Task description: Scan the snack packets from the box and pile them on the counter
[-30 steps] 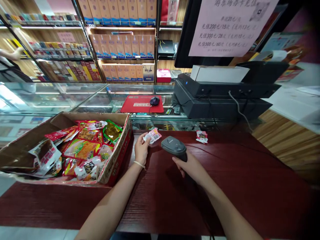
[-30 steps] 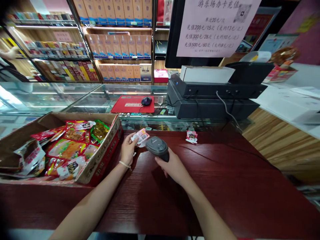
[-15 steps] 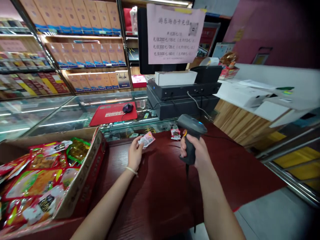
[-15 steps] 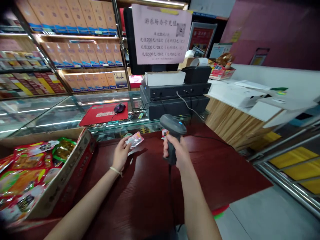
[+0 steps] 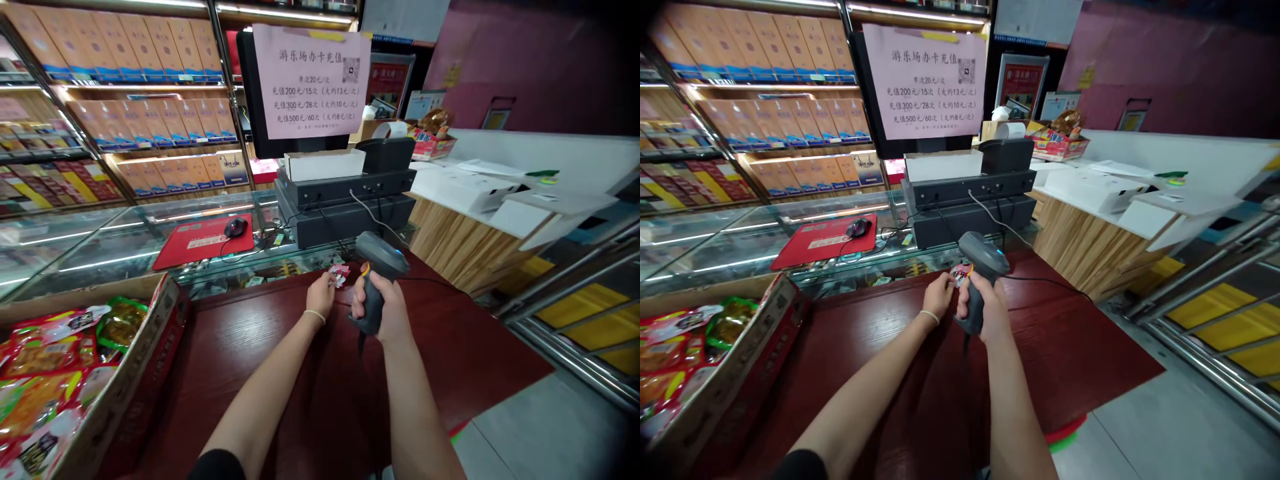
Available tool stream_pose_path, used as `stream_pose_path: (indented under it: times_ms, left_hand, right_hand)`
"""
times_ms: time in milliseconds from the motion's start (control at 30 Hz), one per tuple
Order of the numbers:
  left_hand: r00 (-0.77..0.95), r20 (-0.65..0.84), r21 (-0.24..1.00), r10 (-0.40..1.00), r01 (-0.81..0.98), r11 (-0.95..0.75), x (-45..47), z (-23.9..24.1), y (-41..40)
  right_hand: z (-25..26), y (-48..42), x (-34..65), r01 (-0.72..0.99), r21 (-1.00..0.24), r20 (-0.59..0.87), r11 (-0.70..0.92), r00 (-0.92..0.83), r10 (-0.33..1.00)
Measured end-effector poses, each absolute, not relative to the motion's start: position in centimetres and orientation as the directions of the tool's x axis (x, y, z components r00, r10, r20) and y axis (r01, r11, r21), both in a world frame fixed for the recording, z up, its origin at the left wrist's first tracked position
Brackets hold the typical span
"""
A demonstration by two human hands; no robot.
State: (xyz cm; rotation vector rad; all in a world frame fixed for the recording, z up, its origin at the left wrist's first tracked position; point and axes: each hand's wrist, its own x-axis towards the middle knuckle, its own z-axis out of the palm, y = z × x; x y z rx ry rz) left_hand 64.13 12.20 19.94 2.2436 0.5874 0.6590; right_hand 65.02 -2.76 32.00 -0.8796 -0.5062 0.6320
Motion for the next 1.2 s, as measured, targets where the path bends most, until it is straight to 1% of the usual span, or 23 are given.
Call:
stream_pose_path:
  times_ms: [100, 200, 333, 500, 567, 633, 733, 833, 933, 1000, 1067, 1133, 1200]
  left_hand:
    - [0.805, 0.268, 0.745, 0.53, 0.176, -0.644, 64.7, 20.0, 11.8]
    - [0.829, 0.275, 0.787, 0.487, 0.096, -0.609, 64.2, 20.3, 11.7]
    - [0.741, 0.368, 0.835, 0.562, 0.003, -0.551, 61.5, 21.7, 12.0]
    - [0.623, 0.446, 0.851, 0.643, -0.073, -0.52, 54.4, 26.5, 12.8]
    - [0.587, 0.47, 0.843, 0.659, -0.076, -0.533, 50.7, 29.1, 13.2]
    - [0.552, 0.504, 0.819, 0.665, -0.061, -0.57, 46.6, 31.5, 13.6]
    - [0.495, 0.57, 0.741, 0.656, 0.035, -0.671, 40.1, 34.3, 14.5]
    - [0.427, 0.599, 0.65, 0.677, 0.233, -0.723, 33.5, 35.5, 16.4]
    - [0.398, 0.55, 0.615, 0.734, 0.401, -0.679, 27.0, 35.3, 19.7]
    - [0.409, 0.472, 0.632, 0.781, 0.461, -0.623, 23.0, 34.9, 22.5]
    - [0.397, 0.405, 0.597, 0.824, 0.567, -0.567, 19.3, 34.4, 25.0]
    - [0.369, 0.363, 0.496, 0.855, 0.7, -0.513, 16.2, 34.1, 26.9]
    - [0.361, 0.336, 0.389, 0.87, 0.788, -0.477, 14.0, 33.8, 28.1]
  right_hand:
    - [32.1, -2.7, 64.9, -0.308, -0.82, 0.138, 0.482, 0.711, 0.689]
    - [32.3, -2.5, 64.5, -0.307, -0.829, 0.131, 0.467, 0.706, 0.696]
    - [32.3, -2.1, 63.9, -0.292, -0.86, 0.124, 0.418, 0.674, 0.728]
    - [32.0, -1.4, 62.2, -0.264, -0.909, 0.106, 0.322, 0.601, 0.792]
    - [31.9, -0.9, 61.2, -0.276, -0.92, 0.083, 0.279, 0.558, 0.825]
    - [31.8, -0.3, 60.1, -0.313, -0.91, 0.065, 0.273, 0.54, 0.839]
    - [31.5, 0.9, 58.2, -0.341, -0.915, 0.04, 0.216, 0.456, 0.889]
    - [31.3, 1.9, 56.1, -0.335, -0.929, 0.033, 0.159, 0.351, 0.936]
    - [31.0, 2.8, 53.9, -0.256, -0.959, 0.048, 0.123, 0.279, 0.959]
    - [30.8, 3.4, 52.5, -0.19, -0.977, 0.049, 0.097, 0.241, 0.969]
    - [30.5, 4.0, 51.2, -0.145, -0.987, 0.035, 0.066, 0.209, 0.977]
    - [30.3, 4.6, 49.9, -0.118, -0.992, 0.019, 0.04, 0.18, 0.983]
    - [30.1, 5.1, 48.7, -0.095, -0.995, 0.013, 0.028, 0.157, 0.988]
